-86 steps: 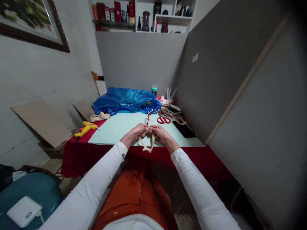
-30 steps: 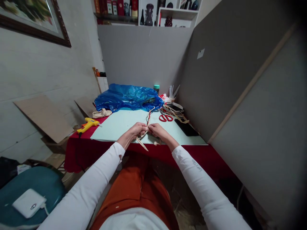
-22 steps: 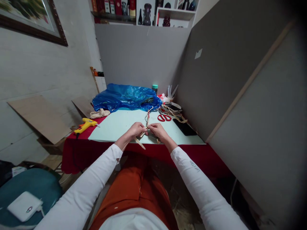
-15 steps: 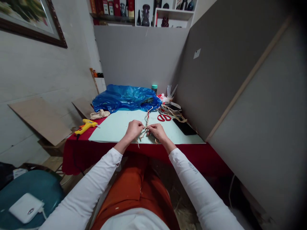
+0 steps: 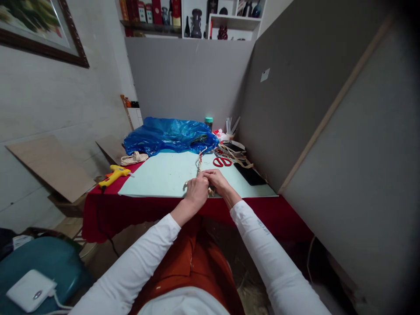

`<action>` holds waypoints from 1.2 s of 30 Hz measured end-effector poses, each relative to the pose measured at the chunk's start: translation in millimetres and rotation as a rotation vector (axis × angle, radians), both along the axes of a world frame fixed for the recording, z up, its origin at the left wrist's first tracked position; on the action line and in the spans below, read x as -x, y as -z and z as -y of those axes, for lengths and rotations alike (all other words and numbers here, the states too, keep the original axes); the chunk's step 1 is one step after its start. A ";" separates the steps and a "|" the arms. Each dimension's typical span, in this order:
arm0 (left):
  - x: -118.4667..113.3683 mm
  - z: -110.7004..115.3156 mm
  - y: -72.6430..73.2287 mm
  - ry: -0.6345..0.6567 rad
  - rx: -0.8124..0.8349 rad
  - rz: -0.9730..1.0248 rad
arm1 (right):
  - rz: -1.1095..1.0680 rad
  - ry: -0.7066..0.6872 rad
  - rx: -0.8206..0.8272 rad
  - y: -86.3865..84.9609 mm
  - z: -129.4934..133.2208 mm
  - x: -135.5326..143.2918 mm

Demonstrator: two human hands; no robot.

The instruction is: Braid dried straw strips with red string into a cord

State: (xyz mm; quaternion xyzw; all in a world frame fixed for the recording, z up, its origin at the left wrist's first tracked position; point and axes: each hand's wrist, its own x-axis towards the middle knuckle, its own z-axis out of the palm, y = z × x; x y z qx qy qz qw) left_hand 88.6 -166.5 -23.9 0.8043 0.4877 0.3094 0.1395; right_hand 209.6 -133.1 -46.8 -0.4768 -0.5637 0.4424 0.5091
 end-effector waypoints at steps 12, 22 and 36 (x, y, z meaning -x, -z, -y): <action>31.3 -50.9 -18.1 -0.067 0.046 0.048 | -0.015 -0.024 0.015 -4.7 4.3 0.1; 22.3 -47.8 -12.7 -0.063 -0.016 -0.022 | -0.011 0.045 0.016 -1.4 1.5 4.0; 11.8 -26.2 -2.8 -0.077 0.034 0.133 | -0.157 -0.014 0.056 -5.9 0.7 -3.1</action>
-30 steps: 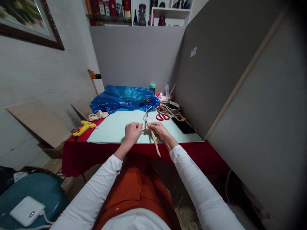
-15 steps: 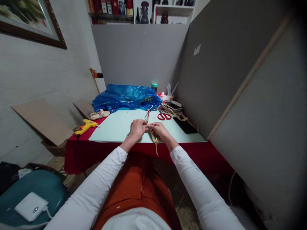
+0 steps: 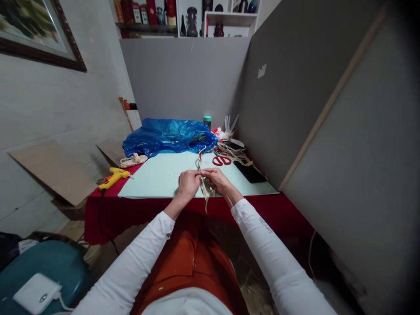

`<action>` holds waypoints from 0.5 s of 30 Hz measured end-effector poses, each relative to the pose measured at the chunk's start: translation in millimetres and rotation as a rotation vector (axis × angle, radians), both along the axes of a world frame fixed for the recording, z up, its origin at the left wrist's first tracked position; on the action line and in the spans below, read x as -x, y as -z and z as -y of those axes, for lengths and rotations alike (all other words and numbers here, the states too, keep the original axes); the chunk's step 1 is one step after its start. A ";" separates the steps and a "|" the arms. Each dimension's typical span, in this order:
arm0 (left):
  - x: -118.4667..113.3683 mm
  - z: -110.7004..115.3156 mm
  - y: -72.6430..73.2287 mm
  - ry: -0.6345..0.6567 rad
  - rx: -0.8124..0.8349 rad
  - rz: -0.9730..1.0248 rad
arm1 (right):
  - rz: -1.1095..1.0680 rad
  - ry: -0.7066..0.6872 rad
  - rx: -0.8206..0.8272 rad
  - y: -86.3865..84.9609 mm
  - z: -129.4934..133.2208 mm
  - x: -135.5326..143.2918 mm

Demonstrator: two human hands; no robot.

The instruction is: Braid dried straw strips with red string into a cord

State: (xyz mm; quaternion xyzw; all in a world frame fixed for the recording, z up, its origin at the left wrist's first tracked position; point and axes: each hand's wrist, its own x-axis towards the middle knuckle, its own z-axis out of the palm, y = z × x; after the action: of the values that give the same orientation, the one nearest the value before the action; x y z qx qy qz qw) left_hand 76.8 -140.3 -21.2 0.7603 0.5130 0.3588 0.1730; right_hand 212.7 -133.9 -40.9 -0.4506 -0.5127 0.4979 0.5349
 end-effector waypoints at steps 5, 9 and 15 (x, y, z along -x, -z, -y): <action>22.6 -15.2 -11.9 -0.009 0.095 0.155 | -0.017 -0.032 -0.007 0.9 -0.2 0.6; 19.0 -31.5 -15.5 0.089 0.282 0.267 | 0.029 -0.064 -0.005 0.5 1.6 1.7; 4.7 -46.2 -8.2 0.450 0.720 0.341 | 0.149 -0.092 -0.012 -2.0 4.7 1.3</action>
State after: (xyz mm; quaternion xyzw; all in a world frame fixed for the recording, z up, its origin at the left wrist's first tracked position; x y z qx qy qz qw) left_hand 72.2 -94.1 -13.0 0.6745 0.3915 0.2312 0.5816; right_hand 211.4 -138.6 -38.9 -0.4591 -0.5742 0.4842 0.4744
